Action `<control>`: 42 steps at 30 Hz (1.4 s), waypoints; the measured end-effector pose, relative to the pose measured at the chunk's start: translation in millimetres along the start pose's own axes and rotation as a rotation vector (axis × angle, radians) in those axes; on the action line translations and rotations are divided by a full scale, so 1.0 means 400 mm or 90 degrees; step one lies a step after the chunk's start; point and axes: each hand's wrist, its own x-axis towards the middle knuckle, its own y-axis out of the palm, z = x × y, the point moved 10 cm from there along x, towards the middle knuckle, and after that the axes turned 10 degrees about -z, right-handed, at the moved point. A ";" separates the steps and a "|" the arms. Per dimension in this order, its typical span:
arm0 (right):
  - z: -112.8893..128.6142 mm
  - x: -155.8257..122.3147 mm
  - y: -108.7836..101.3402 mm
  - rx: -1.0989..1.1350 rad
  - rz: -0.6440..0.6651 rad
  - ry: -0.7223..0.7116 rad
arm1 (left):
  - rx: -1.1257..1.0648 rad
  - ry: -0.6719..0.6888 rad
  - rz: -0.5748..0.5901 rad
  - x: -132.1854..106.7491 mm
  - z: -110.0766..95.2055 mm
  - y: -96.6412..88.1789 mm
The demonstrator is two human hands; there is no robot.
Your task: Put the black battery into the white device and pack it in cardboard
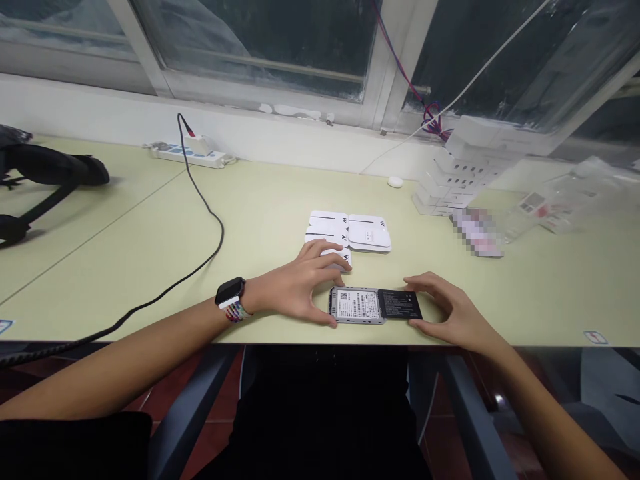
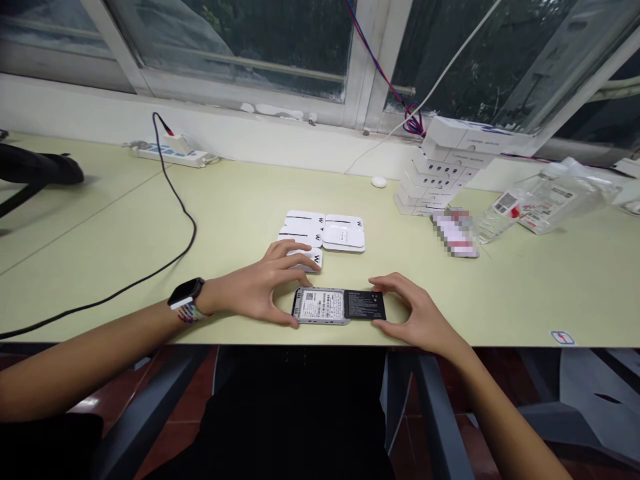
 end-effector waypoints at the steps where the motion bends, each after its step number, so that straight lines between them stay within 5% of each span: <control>1: -0.001 0.000 0.000 -0.001 0.000 0.001 | 0.002 0.000 0.002 0.000 0.000 0.000; 18: -0.018 -0.002 -0.002 0.111 -0.051 0.037 | 0.001 0.009 0.005 0.000 -0.004 0.002; 25: 0.084 0.032 0.052 0.289 -0.105 0.004 | -0.008 0.003 0.006 0.000 -0.004 0.003; 34: 0.198 0.067 0.110 0.067 -0.077 -0.085 | 0.003 -0.005 0.010 0.000 -0.005 0.002; 42: 0.210 0.096 0.176 -0.024 0.019 -0.119 | 0.019 -0.005 0.012 0.000 -0.005 0.004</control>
